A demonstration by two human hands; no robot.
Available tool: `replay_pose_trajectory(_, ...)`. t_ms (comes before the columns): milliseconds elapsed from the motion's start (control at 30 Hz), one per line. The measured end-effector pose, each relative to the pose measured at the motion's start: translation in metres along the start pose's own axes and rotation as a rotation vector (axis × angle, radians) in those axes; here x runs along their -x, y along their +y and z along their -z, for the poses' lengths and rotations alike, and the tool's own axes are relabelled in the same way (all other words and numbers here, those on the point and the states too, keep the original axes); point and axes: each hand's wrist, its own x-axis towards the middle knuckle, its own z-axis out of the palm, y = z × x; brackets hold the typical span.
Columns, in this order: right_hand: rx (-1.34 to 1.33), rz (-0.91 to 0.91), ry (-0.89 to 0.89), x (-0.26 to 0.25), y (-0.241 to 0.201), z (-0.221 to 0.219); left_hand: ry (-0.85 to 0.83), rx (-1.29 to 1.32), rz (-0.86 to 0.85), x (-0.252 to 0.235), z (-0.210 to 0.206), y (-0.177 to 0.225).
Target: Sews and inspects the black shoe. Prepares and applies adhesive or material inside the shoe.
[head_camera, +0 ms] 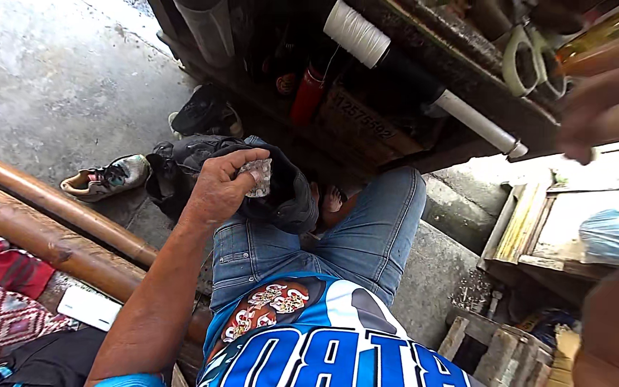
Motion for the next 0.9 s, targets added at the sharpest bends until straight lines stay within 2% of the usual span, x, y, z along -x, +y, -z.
replay_pose_trajectory(67, 0.081, 0.122, -0.207, -0.023, 0.004, -0.045, -0.064, 0.005, -0.028, -0.001, 0.002, -0.002)
replay_pose_trajectory(167, 0.225, 0.189, -0.419, -0.068, 0.006, -0.125, -0.109, 0.083, -0.014, -0.003, 0.004, 0.000)
replay_pose_trajectory(267, 0.481, 0.181, -0.574, -0.108, 0.010, -0.186, -0.119, 0.168, 0.000, -0.003, 0.006, 0.001)
replay_pose_trajectory(367, 0.813, 0.071, -0.715, -0.131, 0.003, -0.222, -0.064, 0.265, 0.002, 0.000, 0.008, 0.001)
replay_pose_trajectory(500, 1.027, -0.078, -0.809, -0.141, 0.010, -0.247, 0.017, 0.355, -0.018, 0.000, 0.002, 0.001)
replay_pose_trajectory(733, 1.057, -0.193, -0.882, -0.136, 0.023, -0.248, 0.000, 0.202, -0.042, -0.005, -0.008, 0.000)
replay_pose_trajectory(900, 0.999, -0.022, -0.816, -0.133, 0.016, -0.247, 0.029, 0.150, -0.042, -0.006, -0.006, -0.004)
